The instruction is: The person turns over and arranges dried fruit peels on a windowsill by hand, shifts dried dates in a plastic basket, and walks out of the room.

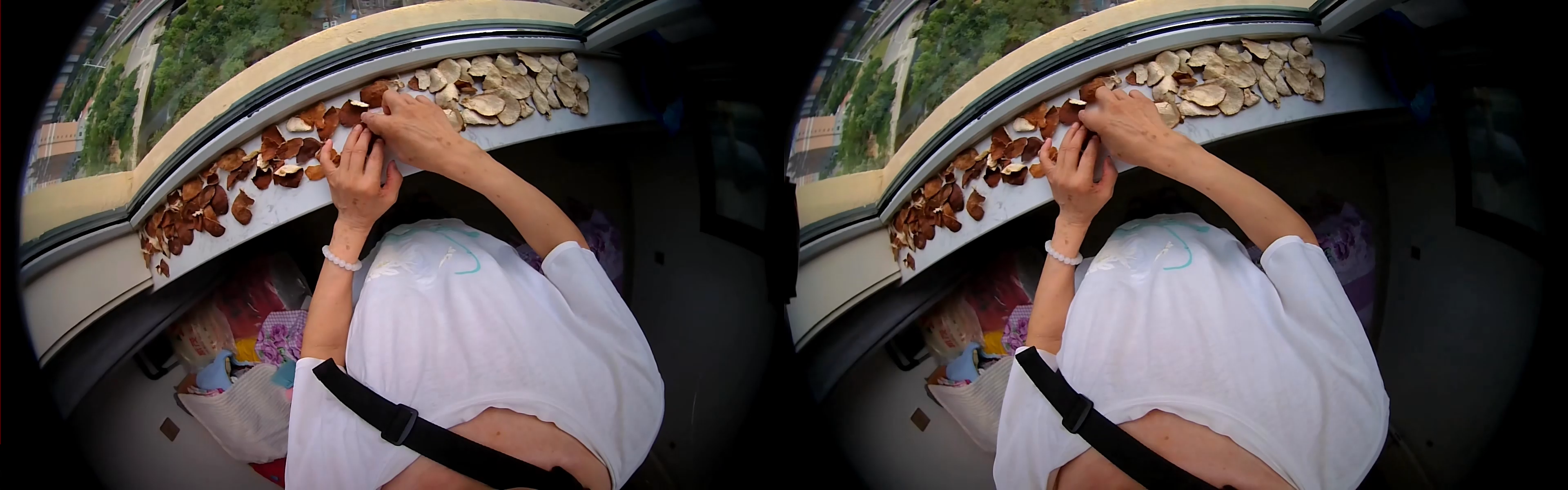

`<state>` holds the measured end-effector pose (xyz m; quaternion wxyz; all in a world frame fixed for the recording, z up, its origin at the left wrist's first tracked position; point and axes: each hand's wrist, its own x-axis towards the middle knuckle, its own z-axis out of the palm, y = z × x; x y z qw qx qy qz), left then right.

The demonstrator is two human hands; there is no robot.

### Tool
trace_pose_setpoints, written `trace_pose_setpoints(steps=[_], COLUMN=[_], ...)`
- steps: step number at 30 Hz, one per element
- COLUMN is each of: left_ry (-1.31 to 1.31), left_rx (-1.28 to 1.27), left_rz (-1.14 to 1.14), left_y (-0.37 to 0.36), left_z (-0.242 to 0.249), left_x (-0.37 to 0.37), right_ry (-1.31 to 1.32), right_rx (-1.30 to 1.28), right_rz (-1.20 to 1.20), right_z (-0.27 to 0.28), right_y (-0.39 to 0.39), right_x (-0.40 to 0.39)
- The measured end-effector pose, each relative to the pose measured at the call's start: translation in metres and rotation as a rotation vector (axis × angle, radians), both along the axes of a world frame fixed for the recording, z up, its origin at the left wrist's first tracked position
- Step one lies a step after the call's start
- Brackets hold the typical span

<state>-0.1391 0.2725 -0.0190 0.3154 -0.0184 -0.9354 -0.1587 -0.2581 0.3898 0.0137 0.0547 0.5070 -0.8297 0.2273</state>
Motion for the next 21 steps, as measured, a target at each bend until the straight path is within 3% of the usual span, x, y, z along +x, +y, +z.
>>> trace_pose_setpoints(steps=[6,14,17,21], left_ry=[0.02,0.023,0.051,0.054], left_rx=[0.011,0.008,-0.001,0.007], left_rz=[0.024,0.028,0.019,0.016], left_y=[0.0,0.0,-0.001,-0.001], left_z=[-0.003,-0.004,-0.007,-0.008], left_x=[0.0,0.0,-0.001,-0.001], right_ry=[-0.073,-0.098,-0.182,-0.056], right_rx=[0.046,-0.128,-0.056,-0.08], right_rz=[0.009,-0.237,-0.311,-0.265], right_z=[-0.002,-0.001,0.009,-0.002], right_y=[0.003,0.006,0.006,0.005], right_x=[-0.007,-0.012,-0.012,-0.017])
